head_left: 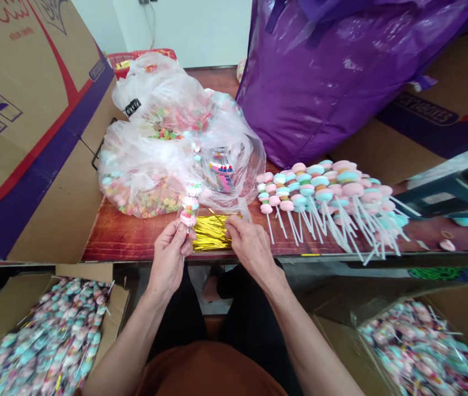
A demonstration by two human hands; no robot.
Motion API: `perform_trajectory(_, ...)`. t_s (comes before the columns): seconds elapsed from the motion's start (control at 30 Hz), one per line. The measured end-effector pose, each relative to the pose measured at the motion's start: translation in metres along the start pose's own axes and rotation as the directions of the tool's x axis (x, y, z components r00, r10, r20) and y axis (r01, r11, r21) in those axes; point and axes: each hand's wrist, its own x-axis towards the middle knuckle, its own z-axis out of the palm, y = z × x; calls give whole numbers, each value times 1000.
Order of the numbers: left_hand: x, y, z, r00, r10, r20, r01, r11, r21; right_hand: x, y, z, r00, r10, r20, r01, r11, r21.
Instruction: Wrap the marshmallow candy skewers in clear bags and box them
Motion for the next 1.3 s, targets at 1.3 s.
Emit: perform_trajectory(1.3, 4, -18, 33, 978, -55, 199, 28, 990, 135, -30, -13, 8, 973, 225, -46, -35, 342, 939)
